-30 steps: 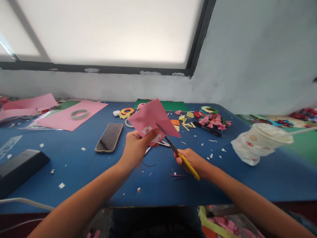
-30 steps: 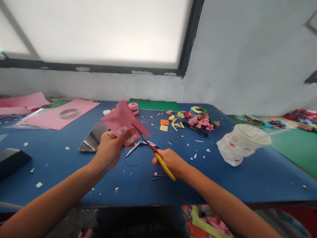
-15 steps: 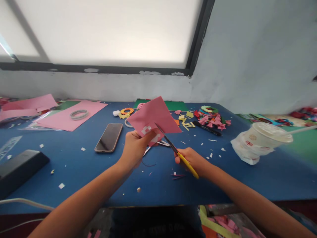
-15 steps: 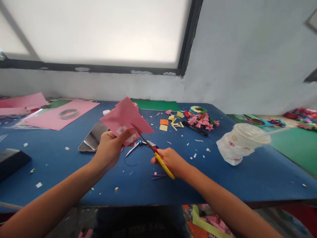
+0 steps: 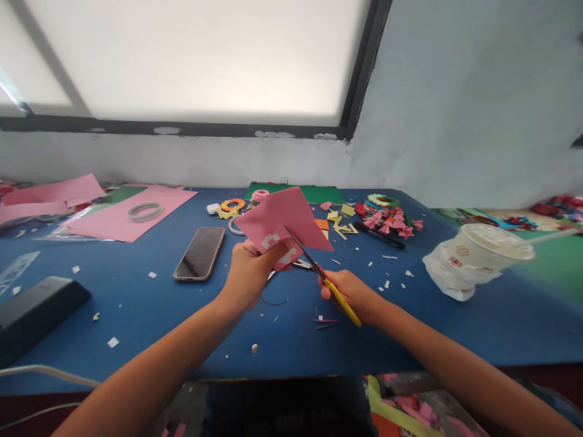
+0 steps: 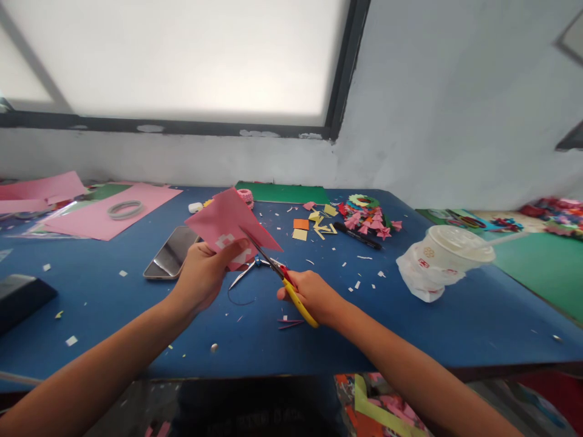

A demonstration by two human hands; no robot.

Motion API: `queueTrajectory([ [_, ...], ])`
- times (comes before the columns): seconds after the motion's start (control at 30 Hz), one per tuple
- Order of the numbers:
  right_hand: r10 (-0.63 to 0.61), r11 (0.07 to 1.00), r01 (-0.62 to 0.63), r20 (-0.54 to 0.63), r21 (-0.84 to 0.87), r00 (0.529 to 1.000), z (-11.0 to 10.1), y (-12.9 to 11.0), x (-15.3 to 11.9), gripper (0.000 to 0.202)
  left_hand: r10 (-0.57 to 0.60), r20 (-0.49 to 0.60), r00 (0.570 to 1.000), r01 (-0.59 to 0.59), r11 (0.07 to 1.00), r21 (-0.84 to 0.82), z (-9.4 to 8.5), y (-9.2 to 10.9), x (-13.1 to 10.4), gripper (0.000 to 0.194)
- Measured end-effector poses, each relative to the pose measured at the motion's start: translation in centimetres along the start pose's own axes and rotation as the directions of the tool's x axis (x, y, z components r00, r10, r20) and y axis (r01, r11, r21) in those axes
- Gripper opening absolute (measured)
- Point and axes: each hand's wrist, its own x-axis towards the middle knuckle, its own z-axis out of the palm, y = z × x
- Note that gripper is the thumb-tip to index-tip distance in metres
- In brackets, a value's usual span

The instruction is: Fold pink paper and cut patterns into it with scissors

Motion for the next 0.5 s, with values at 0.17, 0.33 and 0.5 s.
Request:
queueTrajectory([
  [0.17,0.003,1.000,-0.003,-0.003,0.012,1.000,0.01,0.10,-0.03,0.048,-0.003,0.013,1.000,0.003,1.000,0.002,0.05,-0.07,-0.08,0.018],
  [0.33,0.021,0.999,-0.021,-0.003,0.032,1.000,-0.07,0.07,-0.02,0.036,-0.003,0.008,1.000,0.003,1.000,0.009,0.05,-0.02,-0.11,0.019],
  [0.5,0.030,0.999,-0.029,-0.003,0.020,1.000,-0.10,0.03,-0.02,0.028,-0.008,0.012,1.000,0.008,1.000,-0.004,0.06,-0.05,-0.08,0.017],
])
